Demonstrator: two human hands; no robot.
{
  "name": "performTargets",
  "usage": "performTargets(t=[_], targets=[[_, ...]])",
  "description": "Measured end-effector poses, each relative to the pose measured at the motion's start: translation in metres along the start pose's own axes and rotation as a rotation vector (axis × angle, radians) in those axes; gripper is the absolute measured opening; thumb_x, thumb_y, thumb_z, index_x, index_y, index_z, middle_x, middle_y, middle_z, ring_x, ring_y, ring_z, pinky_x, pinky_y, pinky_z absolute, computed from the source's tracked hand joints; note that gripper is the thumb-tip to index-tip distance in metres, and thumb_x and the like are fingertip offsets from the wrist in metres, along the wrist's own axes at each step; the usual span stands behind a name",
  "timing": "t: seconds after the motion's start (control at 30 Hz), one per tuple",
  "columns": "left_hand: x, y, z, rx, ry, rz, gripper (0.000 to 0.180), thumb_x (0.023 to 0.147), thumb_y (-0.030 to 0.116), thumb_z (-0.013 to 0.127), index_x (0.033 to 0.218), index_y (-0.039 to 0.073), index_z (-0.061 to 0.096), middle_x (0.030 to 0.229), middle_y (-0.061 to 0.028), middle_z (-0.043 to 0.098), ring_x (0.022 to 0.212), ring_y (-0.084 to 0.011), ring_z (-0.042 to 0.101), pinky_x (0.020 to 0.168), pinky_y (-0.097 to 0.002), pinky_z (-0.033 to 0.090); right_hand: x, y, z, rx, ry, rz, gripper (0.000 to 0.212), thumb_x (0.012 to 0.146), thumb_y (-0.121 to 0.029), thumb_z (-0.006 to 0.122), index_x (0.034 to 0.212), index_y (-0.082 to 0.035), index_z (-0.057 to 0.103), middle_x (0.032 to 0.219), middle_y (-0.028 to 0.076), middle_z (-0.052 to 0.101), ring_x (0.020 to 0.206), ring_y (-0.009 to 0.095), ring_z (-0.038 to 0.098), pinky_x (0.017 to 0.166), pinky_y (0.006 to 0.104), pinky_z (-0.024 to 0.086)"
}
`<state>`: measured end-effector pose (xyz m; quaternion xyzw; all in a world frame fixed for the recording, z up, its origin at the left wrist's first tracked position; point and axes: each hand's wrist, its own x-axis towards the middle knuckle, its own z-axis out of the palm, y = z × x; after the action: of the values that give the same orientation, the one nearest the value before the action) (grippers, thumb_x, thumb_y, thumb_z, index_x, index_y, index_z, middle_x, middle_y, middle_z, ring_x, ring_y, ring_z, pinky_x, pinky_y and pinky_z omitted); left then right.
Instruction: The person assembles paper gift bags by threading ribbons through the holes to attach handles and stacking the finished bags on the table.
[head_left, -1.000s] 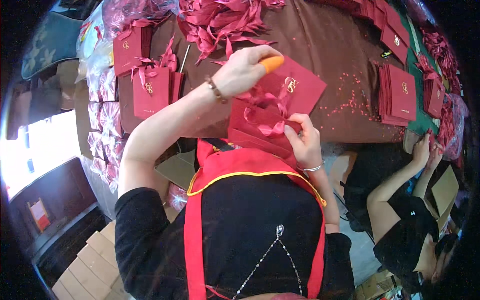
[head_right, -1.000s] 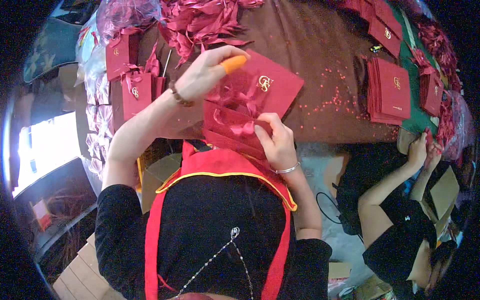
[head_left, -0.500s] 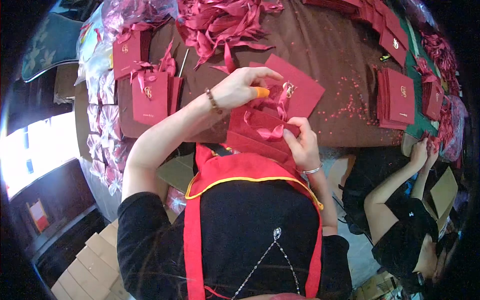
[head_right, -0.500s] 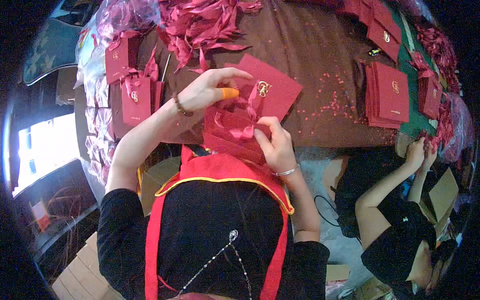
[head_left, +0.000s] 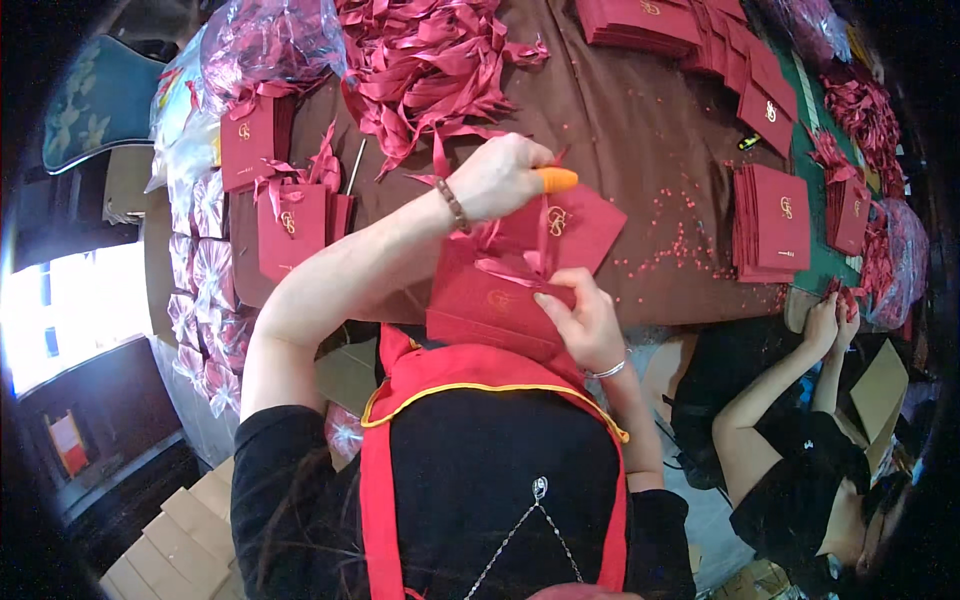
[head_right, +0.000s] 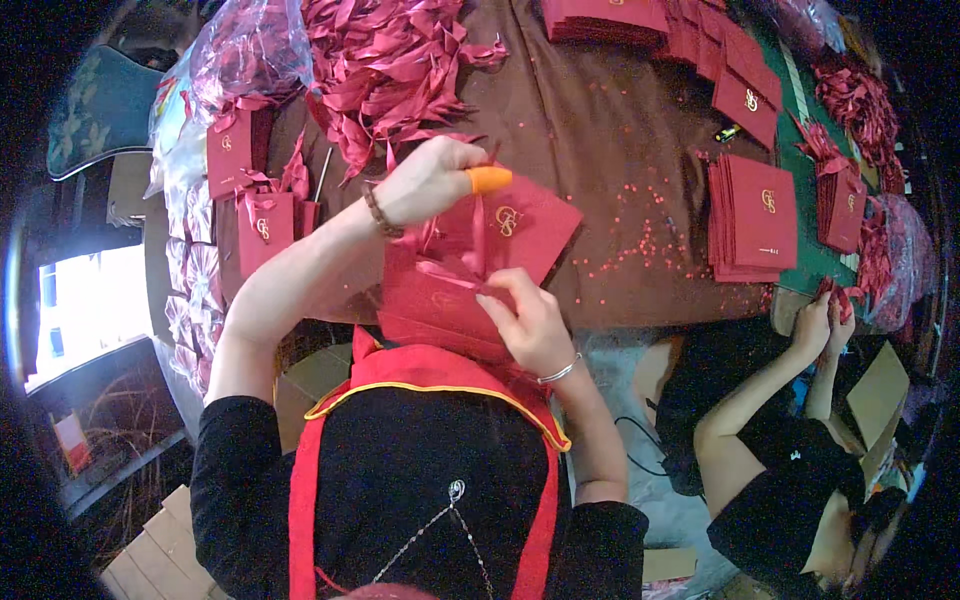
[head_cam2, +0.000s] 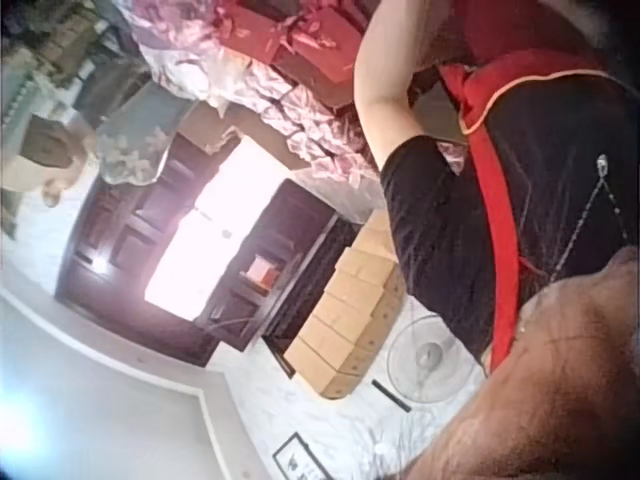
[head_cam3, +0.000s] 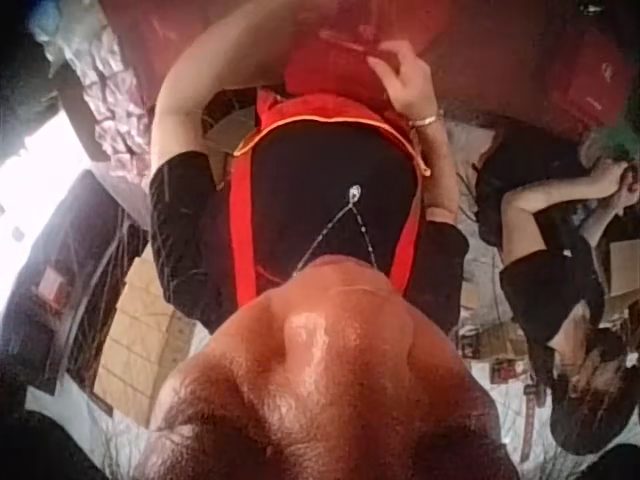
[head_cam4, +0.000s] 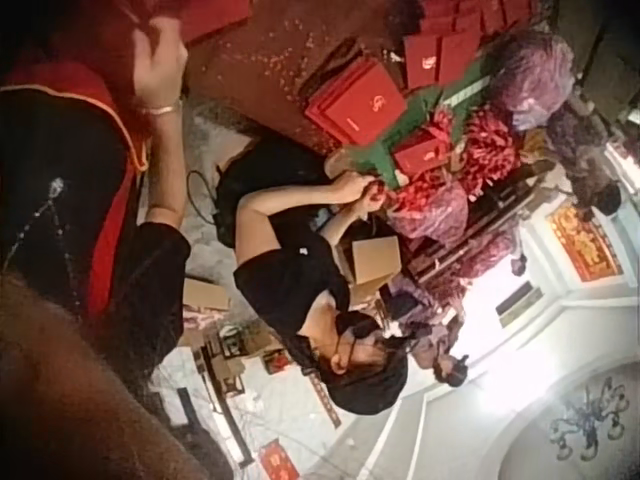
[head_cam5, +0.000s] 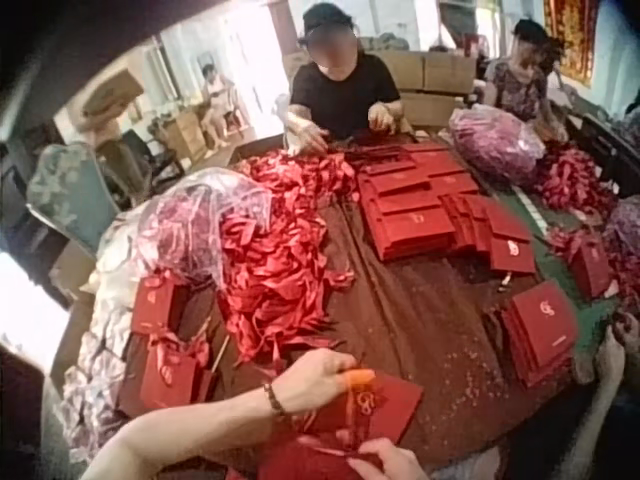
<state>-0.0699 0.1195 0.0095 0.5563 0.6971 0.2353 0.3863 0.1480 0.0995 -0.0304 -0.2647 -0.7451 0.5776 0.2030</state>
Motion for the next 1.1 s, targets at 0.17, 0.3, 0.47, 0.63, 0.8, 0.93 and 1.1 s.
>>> performTargets(t=[0.17,0.3,0.47,0.63,0.8,0.93,1.1], targets=[[0.014,-0.001,-0.008,-0.516,0.029,0.200,0.035,0.088,0.024,0.060,0.111,-0.001,0.057,0.089,-0.0075,0.064,0.079,-0.0090,0.057,0.065,-0.0275,0.047,0.003,0.022,-0.002,0.296,0.108,0.137,0.023,0.083,-0.005,0.062,0.102,-0.003,0.050,0.085,0.005,0.055,0.075,0.008,0.053,0.066,0.0244,0.045],[-0.012,-0.013,-0.036,-0.613,0.254,0.096,0.042,0.093,0.020,0.051,0.129,0.001,0.043,0.107,-0.0074,0.058,0.089,-0.0108,0.056,0.081,-0.0235,0.044,0.011,0.022,-0.013,0.517,0.244,0.068,0.042,0.079,0.002,0.064,0.114,-0.003,0.041,0.109,0.007,0.044,0.105,0.013,0.044,0.091,0.0258,0.037],[-0.062,-0.038,-0.005,-0.778,-0.040,0.039,0.043,0.088,0.014,0.057,0.126,-0.002,0.046,0.120,-0.0059,0.052,0.111,-0.0148,0.047,0.095,-0.0289,0.036,0.031,0.030,-0.018,0.726,0.405,0.158,0.042,0.079,0.004,0.063,0.112,-0.003,0.039,0.109,0.008,0.047,0.102,0.014,0.048,0.090,0.0279,0.040],[-0.072,-0.029,0.012,-0.771,0.022,-0.117,0.037,0.088,0.007,0.057,0.124,0.000,0.048,0.110,-0.0021,0.058,0.098,-0.0091,0.052,0.086,-0.0250,0.042,0.042,0.028,-0.034,0.634,0.250,0.261,0.032,0.076,0.001,0.069,0.101,-0.002,0.048,0.096,0.005,0.058,0.089,0.011,0.056,0.079,0.0248,0.046],[-0.087,-0.017,0.009,-0.671,-0.020,0.045,0.057,0.086,0.010,0.061,0.135,-0.001,0.034,0.129,-0.0081,0.047,0.119,-0.0136,0.041,0.100,-0.0290,0.034,0.051,0.033,-0.037,0.814,0.250,0.292,0.036,0.075,0.008,0.064,0.107,-0.002,0.050,0.102,0.007,0.060,0.093,0.014,0.057,0.085,0.0277,0.046],[-0.110,-0.021,0.027,-1.124,-0.009,0.014,0.068,0.084,0.008,0.061,0.140,-0.001,0.023,0.139,-0.0086,0.037,0.126,-0.0145,0.034,0.104,-0.0305,0.028,0.057,0.037,-0.027,0.756,0.082,0.184,0.041,0.080,0.008,0.056,0.117,-0.005,0.043,0.111,0.008,0.055,0.100,0.016,0.055,0.088,0.0282,0.044],[-0.196,-0.036,-0.010,-0.450,0.358,-0.185,0.060,0.083,0.009,0.063,0.135,-0.003,0.036,0.136,-0.0124,0.042,0.127,-0.0189,0.036,0.105,-0.0307,0.027,0.073,0.012,-0.002,0.788,-0.221,0.260,0.033,0.089,-0.005,0.052,0.119,-0.005,0.038,0.103,0.011,0.055,0.086,0.018,0.059,0.074,0.0298,0.051]])
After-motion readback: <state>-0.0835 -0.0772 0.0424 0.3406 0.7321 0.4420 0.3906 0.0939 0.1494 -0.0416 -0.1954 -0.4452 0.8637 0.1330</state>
